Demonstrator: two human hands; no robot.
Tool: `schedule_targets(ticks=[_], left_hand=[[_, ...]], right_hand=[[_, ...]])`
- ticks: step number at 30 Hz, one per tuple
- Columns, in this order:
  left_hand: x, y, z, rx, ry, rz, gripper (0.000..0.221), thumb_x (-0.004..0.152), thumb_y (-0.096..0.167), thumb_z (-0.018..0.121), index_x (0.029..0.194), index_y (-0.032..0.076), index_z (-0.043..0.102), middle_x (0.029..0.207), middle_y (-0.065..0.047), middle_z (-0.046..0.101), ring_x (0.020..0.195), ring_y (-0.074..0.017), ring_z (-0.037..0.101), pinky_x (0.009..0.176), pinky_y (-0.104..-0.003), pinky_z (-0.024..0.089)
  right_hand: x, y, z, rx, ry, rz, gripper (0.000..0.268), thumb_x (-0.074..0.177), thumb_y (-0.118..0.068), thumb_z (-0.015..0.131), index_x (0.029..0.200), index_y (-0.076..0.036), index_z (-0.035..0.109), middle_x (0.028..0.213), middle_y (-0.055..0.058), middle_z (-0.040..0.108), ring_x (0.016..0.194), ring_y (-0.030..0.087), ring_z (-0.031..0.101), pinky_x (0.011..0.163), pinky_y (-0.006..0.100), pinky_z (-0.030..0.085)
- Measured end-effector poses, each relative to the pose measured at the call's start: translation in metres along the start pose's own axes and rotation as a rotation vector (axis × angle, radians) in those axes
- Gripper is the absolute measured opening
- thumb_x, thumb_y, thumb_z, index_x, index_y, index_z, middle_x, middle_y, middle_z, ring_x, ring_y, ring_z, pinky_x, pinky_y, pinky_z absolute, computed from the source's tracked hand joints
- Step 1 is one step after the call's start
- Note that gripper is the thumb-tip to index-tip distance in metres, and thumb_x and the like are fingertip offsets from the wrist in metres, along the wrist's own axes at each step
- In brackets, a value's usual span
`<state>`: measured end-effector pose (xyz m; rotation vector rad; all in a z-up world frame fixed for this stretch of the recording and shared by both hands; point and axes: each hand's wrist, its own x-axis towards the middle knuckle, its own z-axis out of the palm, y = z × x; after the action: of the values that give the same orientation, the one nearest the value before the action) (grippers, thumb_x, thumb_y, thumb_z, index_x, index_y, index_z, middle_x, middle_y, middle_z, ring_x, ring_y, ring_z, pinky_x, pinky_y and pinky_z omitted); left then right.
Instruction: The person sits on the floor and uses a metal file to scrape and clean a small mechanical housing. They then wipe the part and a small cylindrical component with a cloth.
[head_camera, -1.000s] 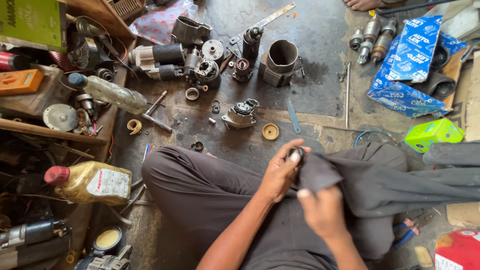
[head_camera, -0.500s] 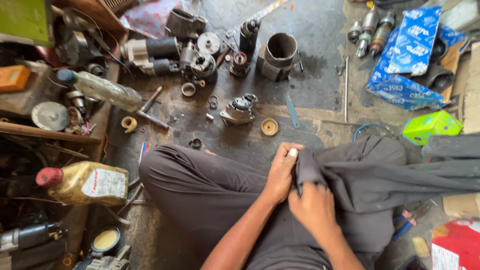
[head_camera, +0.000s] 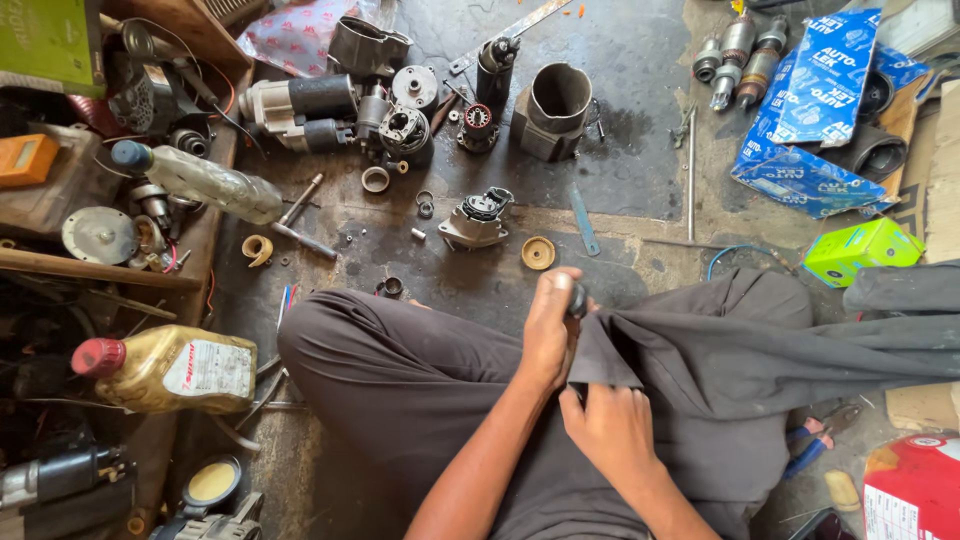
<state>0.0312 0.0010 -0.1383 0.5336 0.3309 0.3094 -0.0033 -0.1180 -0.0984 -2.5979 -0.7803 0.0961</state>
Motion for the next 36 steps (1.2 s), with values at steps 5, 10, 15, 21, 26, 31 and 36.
schedule_targets(ticks=[5, 10, 15, 21, 26, 31, 36], left_hand=[[-0.004, -0.008, -0.017, 0.017, -0.045, -0.090, 0.020, 0.110, 0.025, 0.058, 0.120, 0.007, 0.058, 0.101, 0.002, 0.059, 0.093, -0.0070, 0.054, 0.085, -0.025, 0.045], [-0.005, 0.003, -0.014, -0.031, -0.001, -0.124, 0.029, 0.108, 0.028, 0.054, 0.127, 0.007, 0.060, 0.095, 0.004, 0.057, 0.087, -0.0058, 0.053, 0.080, -0.024, 0.046], [-0.007, -0.003, -0.007, 0.070, -0.061, -0.102, 0.021, 0.111, 0.028, 0.050, 0.120, 0.010, 0.057, 0.098, 0.002, 0.057, 0.088, -0.0083, 0.050, 0.078, -0.027, 0.043], [-0.005, -0.008, -0.015, 0.168, -0.111, -0.132, 0.021, 0.104, 0.026, 0.050, 0.125, 0.022, 0.047, 0.104, -0.002, 0.057, 0.095, -0.0100, 0.051, 0.087, -0.028, 0.044], [-0.003, -0.007, -0.016, 0.594, -0.060, 0.033, 0.021, 0.111, 0.028, 0.047, 0.124, 0.012, 0.048, 0.110, -0.002, 0.054, 0.104, -0.0098, 0.049, 0.095, -0.026, 0.042], [-0.003, -0.007, -0.015, 0.604, -0.004, 0.033, 0.026, 0.107, 0.032, 0.046, 0.124, 0.013, 0.048, 0.105, -0.003, 0.050, 0.099, -0.0128, 0.046, 0.092, -0.027, 0.041], [0.004, -0.013, -0.011, 0.713, 0.001, 0.163, 0.027, 0.109, 0.035, 0.048, 0.121, 0.011, 0.049, 0.105, -0.001, 0.054, 0.102, -0.0074, 0.049, 0.095, -0.025, 0.043]], right_hand=[[0.010, 0.001, 0.000, -0.012, -0.055, 0.024, 0.041, 0.074, -0.024, 0.073, 0.107, 0.000, 0.067, 0.075, 0.027, 0.070, 0.069, 0.049, 0.066, 0.064, 0.059, 0.053], [0.010, 0.000, 0.002, -0.003, -0.111, 0.062, 0.035, 0.077, -0.024, 0.071, 0.103, 0.000, 0.067, 0.075, 0.027, 0.069, 0.069, 0.048, 0.067, 0.067, 0.058, 0.054], [0.011, 0.005, 0.005, -0.117, -0.073, 0.068, 0.026, 0.078, -0.022, 0.070, 0.097, -0.004, 0.068, 0.075, 0.025, 0.070, 0.069, 0.048, 0.067, 0.068, 0.058, 0.054], [0.020, 0.020, 0.006, -0.116, -0.136, 0.183, 0.028, 0.081, -0.025, 0.070, 0.096, -0.002, 0.066, 0.080, 0.027, 0.070, 0.074, 0.049, 0.068, 0.070, 0.058, 0.054], [0.016, 0.014, 0.010, -0.035, -0.131, 0.130, 0.041, 0.076, -0.025, 0.071, 0.106, 0.001, 0.065, 0.078, 0.029, 0.069, 0.074, 0.050, 0.066, 0.070, 0.059, 0.054], [0.019, 0.023, 0.018, -0.037, -0.164, 0.217, 0.033, 0.078, -0.028, 0.072, 0.097, -0.002, 0.067, 0.084, 0.028, 0.070, 0.080, 0.048, 0.069, 0.076, 0.057, 0.054], [0.019, 0.035, 0.030, 0.025, -0.233, 0.258, 0.039, 0.078, -0.027, 0.070, 0.110, -0.005, 0.067, 0.087, 0.028, 0.072, 0.086, 0.048, 0.069, 0.083, 0.058, 0.054]])
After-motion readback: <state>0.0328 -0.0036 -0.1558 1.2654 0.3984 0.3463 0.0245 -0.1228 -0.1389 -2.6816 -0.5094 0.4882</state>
